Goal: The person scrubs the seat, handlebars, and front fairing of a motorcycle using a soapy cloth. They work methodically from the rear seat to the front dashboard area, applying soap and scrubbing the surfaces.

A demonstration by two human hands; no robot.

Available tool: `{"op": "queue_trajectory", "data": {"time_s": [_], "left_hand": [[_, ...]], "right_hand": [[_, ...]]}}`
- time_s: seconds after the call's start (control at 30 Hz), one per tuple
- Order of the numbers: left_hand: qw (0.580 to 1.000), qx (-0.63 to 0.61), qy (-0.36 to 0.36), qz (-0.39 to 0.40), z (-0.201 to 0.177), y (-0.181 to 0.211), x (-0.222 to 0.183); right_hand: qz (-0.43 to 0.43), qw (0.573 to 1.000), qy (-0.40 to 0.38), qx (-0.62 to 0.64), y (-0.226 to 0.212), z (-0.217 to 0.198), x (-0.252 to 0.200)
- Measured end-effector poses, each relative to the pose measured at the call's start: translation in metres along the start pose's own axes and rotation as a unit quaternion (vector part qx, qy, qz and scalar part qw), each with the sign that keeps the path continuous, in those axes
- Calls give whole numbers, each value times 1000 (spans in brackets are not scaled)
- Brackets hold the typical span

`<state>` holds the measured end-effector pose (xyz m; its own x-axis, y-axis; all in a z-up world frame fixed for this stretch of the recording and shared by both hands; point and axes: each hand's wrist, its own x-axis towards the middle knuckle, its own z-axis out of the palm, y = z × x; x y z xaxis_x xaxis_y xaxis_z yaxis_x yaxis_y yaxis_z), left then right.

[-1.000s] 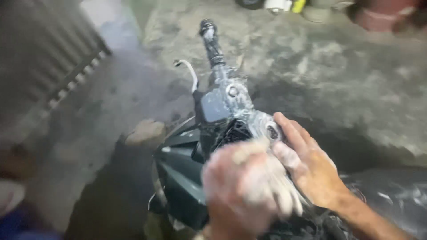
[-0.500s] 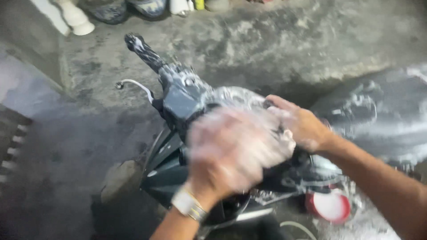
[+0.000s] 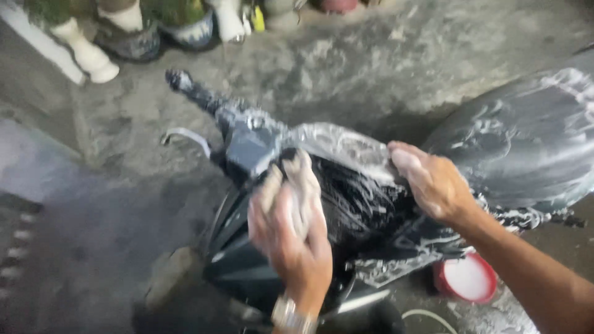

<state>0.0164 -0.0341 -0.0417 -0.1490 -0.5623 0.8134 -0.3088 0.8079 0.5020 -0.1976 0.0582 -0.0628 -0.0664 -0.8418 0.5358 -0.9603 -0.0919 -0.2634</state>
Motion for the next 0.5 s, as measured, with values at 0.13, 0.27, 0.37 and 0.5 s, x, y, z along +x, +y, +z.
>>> {"op": "queue_trajectory", "data": {"time_s": [0.13, 0.27, 0.37, 0.5], "left_hand": [[994, 1, -74, 81, -32, 3, 2], [982, 138, -63, 112, -30, -29, 53], [979, 74, -159, 99, 12, -55, 101], [968, 156, -186, 69, 31, -47, 104]], "right_hand": [[491, 860, -70, 118, -38, -18, 19], [499, 859, -47, 102, -49, -22, 27], [490, 866, -34, 90, -44, -17, 24], [307, 945, -108, -24, -28, -3, 15]]}}
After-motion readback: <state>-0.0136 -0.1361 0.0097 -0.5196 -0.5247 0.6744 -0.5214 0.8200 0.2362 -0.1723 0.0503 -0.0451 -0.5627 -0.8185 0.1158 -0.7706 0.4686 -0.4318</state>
